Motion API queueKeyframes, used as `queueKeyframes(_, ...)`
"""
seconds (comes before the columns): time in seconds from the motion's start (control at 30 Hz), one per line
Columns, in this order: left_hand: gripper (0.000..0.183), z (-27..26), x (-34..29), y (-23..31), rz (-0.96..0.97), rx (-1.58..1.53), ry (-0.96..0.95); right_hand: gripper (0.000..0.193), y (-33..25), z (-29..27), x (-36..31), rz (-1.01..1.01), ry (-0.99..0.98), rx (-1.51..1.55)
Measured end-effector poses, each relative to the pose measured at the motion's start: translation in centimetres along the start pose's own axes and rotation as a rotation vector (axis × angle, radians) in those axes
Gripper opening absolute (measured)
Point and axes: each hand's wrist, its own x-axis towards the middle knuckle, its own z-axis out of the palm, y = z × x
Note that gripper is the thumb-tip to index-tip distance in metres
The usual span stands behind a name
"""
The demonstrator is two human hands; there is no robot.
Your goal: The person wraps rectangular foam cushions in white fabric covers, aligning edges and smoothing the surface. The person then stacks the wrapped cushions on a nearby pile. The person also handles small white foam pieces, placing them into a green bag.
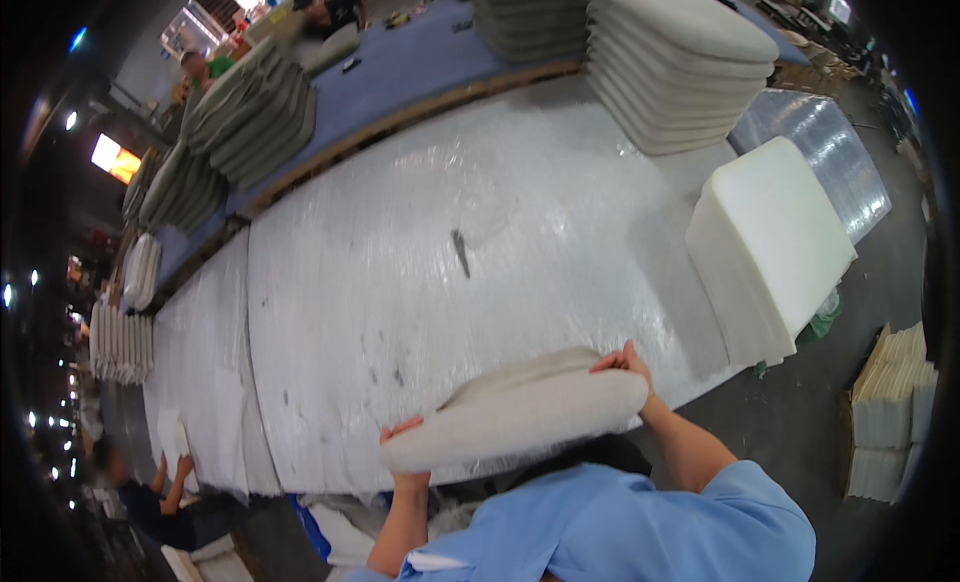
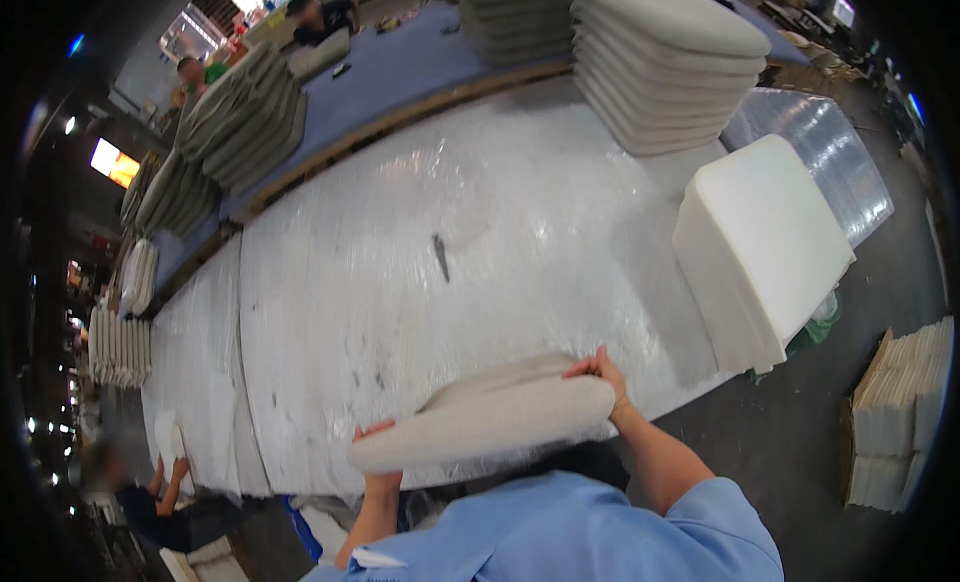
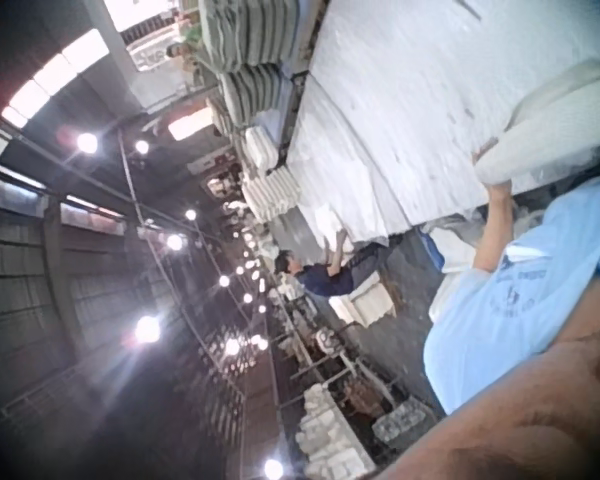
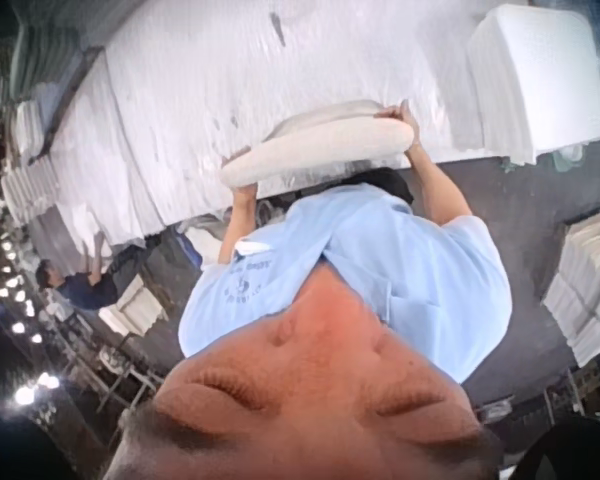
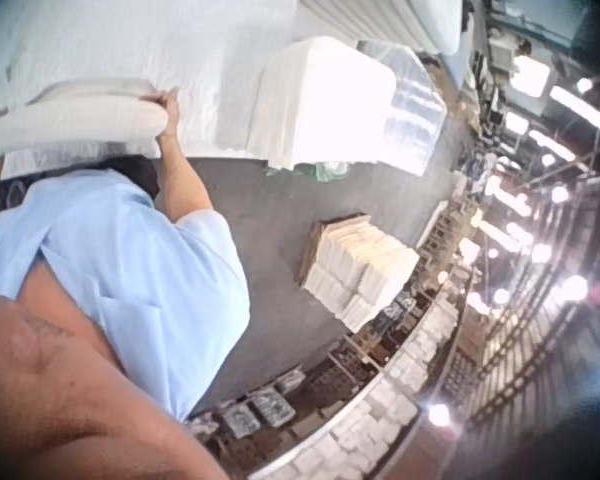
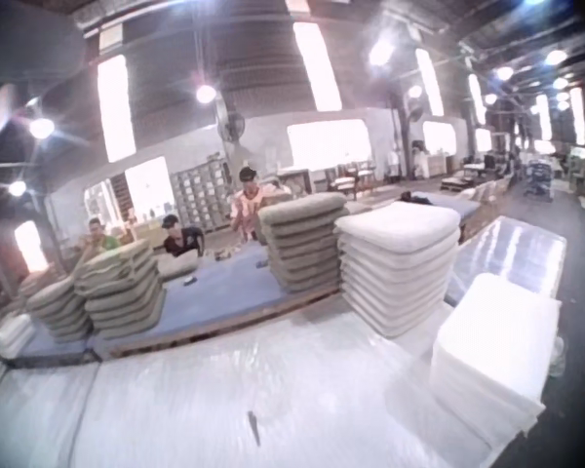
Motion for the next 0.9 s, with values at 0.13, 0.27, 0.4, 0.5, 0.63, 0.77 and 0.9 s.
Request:
queueKeyframes(0.13,0.067,0.3,0.1,-0.5,0.016,-0.069,0.018,0.084,1.1,-0.8,1.4,0.085,0.022,0.042)
queueKeyframes(0.27,0.068,-0.2,0.8,-1.5,0.032,-0.040,0.002,0.075,2.6,-2.1,2.9,0.180,0.040,-0.019)
queueKeyframes(0.4,0.070,-0.1,2.2,-3.1,0.019,0.001,-0.048,0.055,2.4,-3.8,3.8,0.230,0.113,-0.216)
queueKeyframes(0.5,0.068,-0.5,2.9,-3.5,0.120,-0.019,-0.159,0.054,0.7,-2.7,2.8,0.248,0.059,-0.498)
queueKeyframes(0.63,0.058,-0.6,5.3,-2.5,-0.127,-0.313,-0.167,0.057,-6.8,-1.3,-1.4,0.250,-0.050,-0.745)
queueKeyframes(0.77,0.042,4.9,7.2,-1.8,0.020,-0.055,0.055,0.053,-16.3,1.9,-9.8,-0.072,-0.139,-0.875)
queueKeyframes(0.9,0.036,13.0,7.2,1.0,0.121,0.110,0.038,0.060,-19.1,11.2,-17.6,-0.378,-0.181,-1.099)
